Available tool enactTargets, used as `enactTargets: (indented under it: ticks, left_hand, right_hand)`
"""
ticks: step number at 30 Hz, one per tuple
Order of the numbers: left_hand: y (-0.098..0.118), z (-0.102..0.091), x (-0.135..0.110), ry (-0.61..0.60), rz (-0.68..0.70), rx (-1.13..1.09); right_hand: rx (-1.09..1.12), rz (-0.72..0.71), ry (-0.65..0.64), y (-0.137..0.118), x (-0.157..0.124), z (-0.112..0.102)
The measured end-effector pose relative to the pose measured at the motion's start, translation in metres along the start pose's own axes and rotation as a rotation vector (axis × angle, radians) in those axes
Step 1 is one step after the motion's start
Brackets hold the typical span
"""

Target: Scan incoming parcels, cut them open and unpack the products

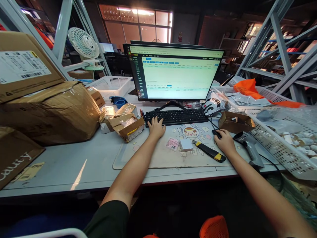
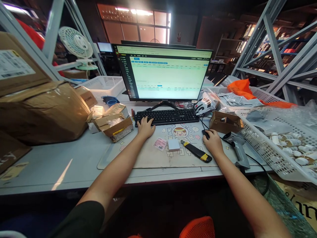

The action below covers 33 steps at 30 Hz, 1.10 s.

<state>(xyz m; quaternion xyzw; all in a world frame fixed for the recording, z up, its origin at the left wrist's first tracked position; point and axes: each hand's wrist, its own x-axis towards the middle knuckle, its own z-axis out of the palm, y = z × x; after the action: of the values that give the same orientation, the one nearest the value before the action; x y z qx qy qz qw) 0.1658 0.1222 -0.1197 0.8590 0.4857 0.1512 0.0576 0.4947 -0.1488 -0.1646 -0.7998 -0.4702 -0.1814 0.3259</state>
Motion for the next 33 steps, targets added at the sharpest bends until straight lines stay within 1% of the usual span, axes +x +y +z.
enactTargets:
  ticks: [13,22,29,33]
  left_hand:
    - [0.003,-0.005,-0.001,-0.027,-0.01,0.044]
    - [0.005,-0.006,-0.001,-0.016,-0.01,0.048]
    - [0.007,-0.01,-0.002,-0.008,-0.028,0.052]
    - [0.006,-0.011,-0.002,-0.001,-0.028,0.035]
  right_hand:
    - [-0.002,-0.013,-0.001,0.0,0.0,0.0]
    - [-0.016,-0.011,-0.003,-0.002,0.001,0.0]
    - [-0.016,0.014,-0.012,-0.005,0.001,-0.003]
    - [0.003,0.007,0.025,-0.007,0.0,-0.004]
